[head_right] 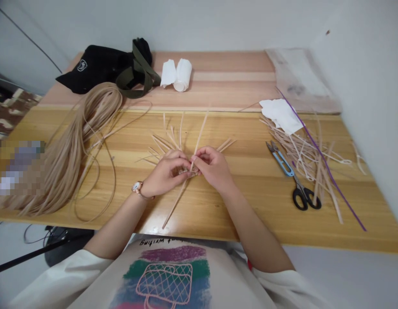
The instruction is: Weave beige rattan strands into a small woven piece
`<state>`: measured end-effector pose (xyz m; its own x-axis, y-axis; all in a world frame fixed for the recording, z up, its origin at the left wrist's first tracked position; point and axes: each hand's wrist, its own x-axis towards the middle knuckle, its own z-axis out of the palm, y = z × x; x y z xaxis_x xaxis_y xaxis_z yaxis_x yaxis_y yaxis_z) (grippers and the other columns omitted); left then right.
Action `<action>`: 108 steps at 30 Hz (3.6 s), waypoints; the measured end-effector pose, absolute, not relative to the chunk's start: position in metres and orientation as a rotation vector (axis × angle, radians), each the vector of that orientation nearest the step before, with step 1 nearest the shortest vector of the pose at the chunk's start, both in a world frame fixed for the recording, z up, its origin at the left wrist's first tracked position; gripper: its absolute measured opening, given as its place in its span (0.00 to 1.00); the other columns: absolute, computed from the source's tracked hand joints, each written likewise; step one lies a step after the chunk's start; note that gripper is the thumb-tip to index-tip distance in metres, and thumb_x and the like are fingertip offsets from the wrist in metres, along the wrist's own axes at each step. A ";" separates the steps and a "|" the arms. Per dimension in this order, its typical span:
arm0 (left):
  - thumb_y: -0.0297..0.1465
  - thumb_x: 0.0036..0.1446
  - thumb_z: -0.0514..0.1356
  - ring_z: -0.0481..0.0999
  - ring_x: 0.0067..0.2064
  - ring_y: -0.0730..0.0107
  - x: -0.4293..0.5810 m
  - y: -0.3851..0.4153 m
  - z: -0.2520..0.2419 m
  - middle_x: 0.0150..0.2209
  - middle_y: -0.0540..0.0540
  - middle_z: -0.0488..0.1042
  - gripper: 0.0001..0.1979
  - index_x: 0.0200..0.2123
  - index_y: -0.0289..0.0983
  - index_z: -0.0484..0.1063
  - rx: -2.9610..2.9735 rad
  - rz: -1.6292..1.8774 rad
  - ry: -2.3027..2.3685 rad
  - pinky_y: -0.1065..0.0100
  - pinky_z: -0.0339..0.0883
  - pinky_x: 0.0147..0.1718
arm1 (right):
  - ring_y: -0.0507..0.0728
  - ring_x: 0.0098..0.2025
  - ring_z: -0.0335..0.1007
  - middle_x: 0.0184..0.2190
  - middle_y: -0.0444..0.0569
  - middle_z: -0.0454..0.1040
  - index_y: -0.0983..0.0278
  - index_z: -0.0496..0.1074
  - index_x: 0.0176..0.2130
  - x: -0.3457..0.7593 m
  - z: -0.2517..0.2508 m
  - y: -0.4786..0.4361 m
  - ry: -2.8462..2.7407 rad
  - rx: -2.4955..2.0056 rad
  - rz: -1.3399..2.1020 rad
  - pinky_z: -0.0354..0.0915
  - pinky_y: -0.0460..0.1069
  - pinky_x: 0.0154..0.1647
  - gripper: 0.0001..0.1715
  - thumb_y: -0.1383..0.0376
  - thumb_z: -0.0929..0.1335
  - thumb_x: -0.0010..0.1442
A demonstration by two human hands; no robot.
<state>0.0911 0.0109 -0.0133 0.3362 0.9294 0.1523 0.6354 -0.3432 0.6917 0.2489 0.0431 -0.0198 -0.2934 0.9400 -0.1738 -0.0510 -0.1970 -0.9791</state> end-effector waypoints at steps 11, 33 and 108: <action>0.30 0.53 0.59 0.69 0.43 0.65 0.093 0.015 -0.020 0.38 0.45 0.71 0.05 0.30 0.38 0.74 2.108 0.845 1.302 0.62 0.59 0.44 | 0.48 0.20 0.65 0.21 0.36 0.69 0.61 0.61 0.36 0.249 -0.027 0.045 -1.206 -1.250 1.431 0.62 0.45 0.21 0.20 0.66 0.71 0.43; 0.29 0.54 0.59 0.71 0.41 0.68 0.090 0.020 -0.035 0.36 0.46 0.75 0.03 0.31 0.36 0.71 1.750 1.203 1.384 0.63 0.61 0.46 | 0.58 0.35 0.66 0.30 0.52 0.74 0.64 0.75 0.39 0.262 -0.009 0.034 -2.499 -1.136 0.048 0.60 0.51 0.38 0.16 0.66 0.59 0.63; 0.34 0.53 0.60 0.70 0.38 0.68 0.085 0.024 -0.042 0.33 0.45 0.74 0.08 0.31 0.35 0.73 1.803 1.046 1.362 0.66 0.61 0.41 | 0.51 0.23 0.72 0.23 0.44 0.77 0.66 0.72 0.29 0.251 -0.023 0.041 -1.241 -1.228 1.590 0.68 0.45 0.23 0.16 0.63 0.76 0.39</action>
